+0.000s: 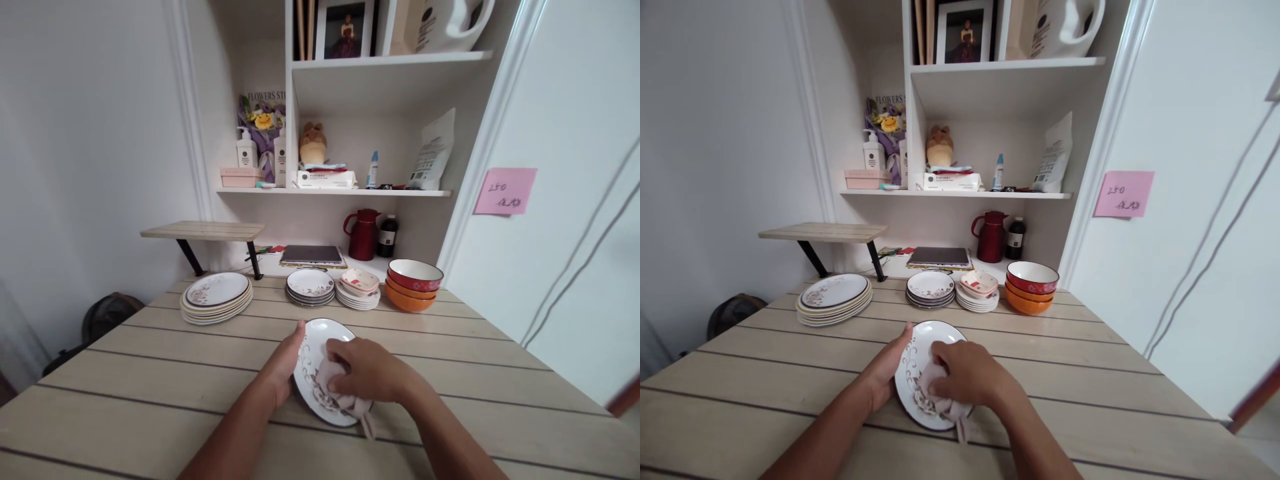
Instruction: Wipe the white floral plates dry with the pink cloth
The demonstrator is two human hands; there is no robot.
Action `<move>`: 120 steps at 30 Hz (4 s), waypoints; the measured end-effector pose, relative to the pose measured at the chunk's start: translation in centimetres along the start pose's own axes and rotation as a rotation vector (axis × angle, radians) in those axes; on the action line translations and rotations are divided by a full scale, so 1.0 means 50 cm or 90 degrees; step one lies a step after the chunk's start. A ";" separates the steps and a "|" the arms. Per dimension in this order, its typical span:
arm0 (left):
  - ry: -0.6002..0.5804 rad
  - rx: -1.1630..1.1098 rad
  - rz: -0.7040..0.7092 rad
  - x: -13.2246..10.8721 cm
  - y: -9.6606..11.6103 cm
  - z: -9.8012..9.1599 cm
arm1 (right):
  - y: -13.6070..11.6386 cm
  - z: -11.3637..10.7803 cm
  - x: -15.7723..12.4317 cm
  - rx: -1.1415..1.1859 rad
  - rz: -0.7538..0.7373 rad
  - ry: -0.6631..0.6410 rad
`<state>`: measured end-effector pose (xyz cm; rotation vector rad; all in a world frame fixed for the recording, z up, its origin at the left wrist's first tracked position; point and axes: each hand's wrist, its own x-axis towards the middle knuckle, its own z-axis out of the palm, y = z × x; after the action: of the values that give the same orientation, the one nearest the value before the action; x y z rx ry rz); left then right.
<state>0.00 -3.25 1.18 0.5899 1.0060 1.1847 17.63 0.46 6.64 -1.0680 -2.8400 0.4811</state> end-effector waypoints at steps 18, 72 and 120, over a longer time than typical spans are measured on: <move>-0.005 -0.014 -0.007 -0.003 0.003 0.006 | 0.030 0.010 0.042 -0.022 0.159 0.163; 0.060 -0.015 -0.009 -0.014 0.001 0.017 | 0.046 -0.016 -0.003 -0.021 0.094 -0.016; -0.020 -0.104 0.009 -0.010 0.005 0.014 | 0.037 0.012 0.051 -0.060 0.200 0.138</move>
<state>0.49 -3.58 1.89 0.4855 0.8697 1.2532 16.74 3.27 5.37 -1.4942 -2.5400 0.2314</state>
